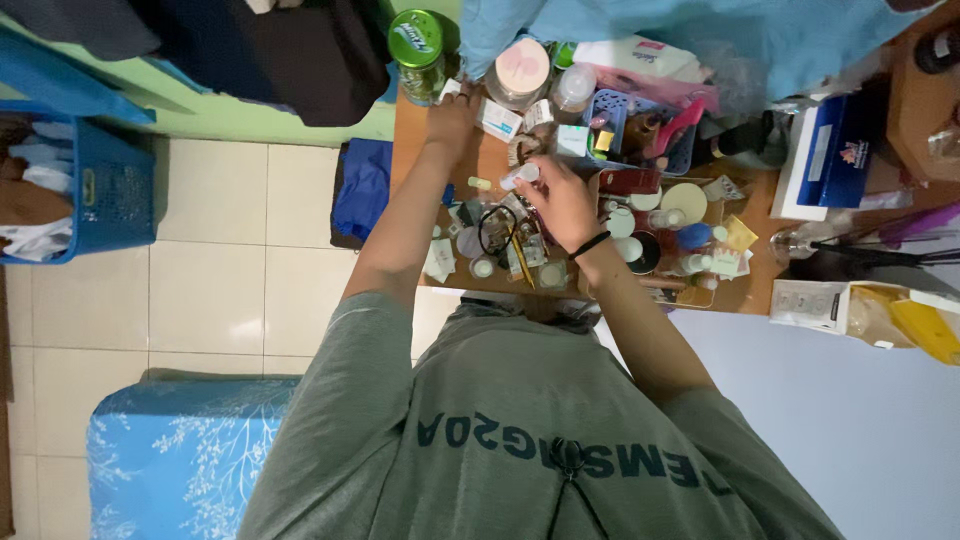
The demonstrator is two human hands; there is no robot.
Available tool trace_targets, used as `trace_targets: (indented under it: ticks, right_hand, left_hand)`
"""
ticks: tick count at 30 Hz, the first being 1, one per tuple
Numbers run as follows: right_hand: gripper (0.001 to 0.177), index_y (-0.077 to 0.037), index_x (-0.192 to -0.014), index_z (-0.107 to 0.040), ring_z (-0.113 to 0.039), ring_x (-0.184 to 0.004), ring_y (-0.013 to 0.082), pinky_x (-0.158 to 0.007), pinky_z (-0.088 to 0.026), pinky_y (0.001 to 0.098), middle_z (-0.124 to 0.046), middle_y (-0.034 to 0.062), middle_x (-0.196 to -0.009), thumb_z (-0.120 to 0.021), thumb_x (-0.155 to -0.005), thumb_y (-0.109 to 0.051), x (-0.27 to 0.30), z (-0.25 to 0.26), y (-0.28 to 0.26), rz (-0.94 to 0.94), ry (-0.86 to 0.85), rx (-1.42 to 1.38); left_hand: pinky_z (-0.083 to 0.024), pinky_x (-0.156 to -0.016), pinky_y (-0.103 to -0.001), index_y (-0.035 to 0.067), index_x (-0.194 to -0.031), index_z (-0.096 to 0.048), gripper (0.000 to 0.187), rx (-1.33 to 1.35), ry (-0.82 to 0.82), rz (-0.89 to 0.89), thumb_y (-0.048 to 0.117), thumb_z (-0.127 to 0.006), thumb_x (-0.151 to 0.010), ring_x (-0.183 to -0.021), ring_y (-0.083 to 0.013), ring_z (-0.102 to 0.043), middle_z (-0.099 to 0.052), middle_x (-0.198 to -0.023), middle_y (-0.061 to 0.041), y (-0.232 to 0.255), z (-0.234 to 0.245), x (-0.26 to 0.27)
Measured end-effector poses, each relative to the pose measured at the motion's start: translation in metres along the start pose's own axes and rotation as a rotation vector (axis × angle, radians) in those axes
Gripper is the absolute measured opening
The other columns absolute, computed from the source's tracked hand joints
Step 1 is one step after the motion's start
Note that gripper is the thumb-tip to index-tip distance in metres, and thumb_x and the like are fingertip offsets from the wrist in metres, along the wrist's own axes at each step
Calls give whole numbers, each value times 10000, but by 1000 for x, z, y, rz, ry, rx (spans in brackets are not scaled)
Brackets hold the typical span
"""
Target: The person organizes a cluttered table by sorting through various items, including toiletries, cosmetics, and a beige cloth. They pick up and move several objects, such as a blue box and a yellow packet, to different locations on the table and a nearby shelf.
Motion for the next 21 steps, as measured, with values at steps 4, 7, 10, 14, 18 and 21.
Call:
trace_targets:
  ticks: [4, 7, 10, 14, 18, 21]
  right_hand:
    - [335, -23, -1204, -633, -729, -858, 257, -749, -574, 366, -721, 154, -1068, -762, -954, -203, 1, 2, 7, 22, 12, -13]
    - [337, -32, -1204, -633, -733, -859, 251, -744, -580, 357, -718, 148, -1060, -768, -947, -203, 0, 1, 14, -8, 6, -44]
    - [323, -32, -1198, -630, -728, -849, 254, -737, -575, 366, -715, 150, -1051, -764, -956, -198, 0, 2, 14, 2, 1, -56]
    - [320, -27, -1185, -635, -705, -826, 280, -724, -559, 388, -705, 155, -986, -775, -954, -198, -3, 3, 9, 53, 7, 11]
    - [362, -23, -1229, -624, -696, -783, 288, -696, -551, 389, -687, 165, -945, -765, -957, -217, -7, -1, 17, -22, -44, 55]
    - [343, -21, -1209, -631, -696, -794, 309, -696, -543, 400, -698, 176, -966, -765, -960, -214, -7, 1, 13, 13, -31, 35]
  left_hand:
    - [-566, -838, -479, 147, -1349, -589, 388, -43, -42, -6, 150, -581, -961, -1176, -295, -616, -599, -1334, -93, -3, -20, -10]
    - [-572, -806, -456, 109, -1315, -625, 343, -25, -4, -13, 132, -593, -975, -1194, -309, -609, -607, -1323, -97, -3, -13, -9]
    - [-571, -803, -428, 89, -1289, -643, 353, -61, -20, -40, 114, -624, -937, -1195, -304, -601, -607, -1324, -91, -1, 14, 1]
    - [-526, -887, -447, 97, -1283, -619, 616, -89, -169, -45, 241, -756, -700, -1192, -289, -569, -594, -1296, -81, 0, 63, 22]
    - [-529, -861, -463, 58, -1290, -622, 585, 3, -31, -26, 211, -791, -751, -1134, -332, -598, -572, -1382, -136, -17, 70, 35]
    - [-539, -842, -484, 78, -1302, -634, 427, 41, 98, -14, 99, -776, -901, -1134, -352, -621, -567, -1467, -170, -39, 56, 49]
Point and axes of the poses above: each hand's wrist, its own x-axis away from the middle knuckle, its own z-axis out of the back of the hand, y = z × x, the point moved 10 cm from there along -x, towards the middle knuckle
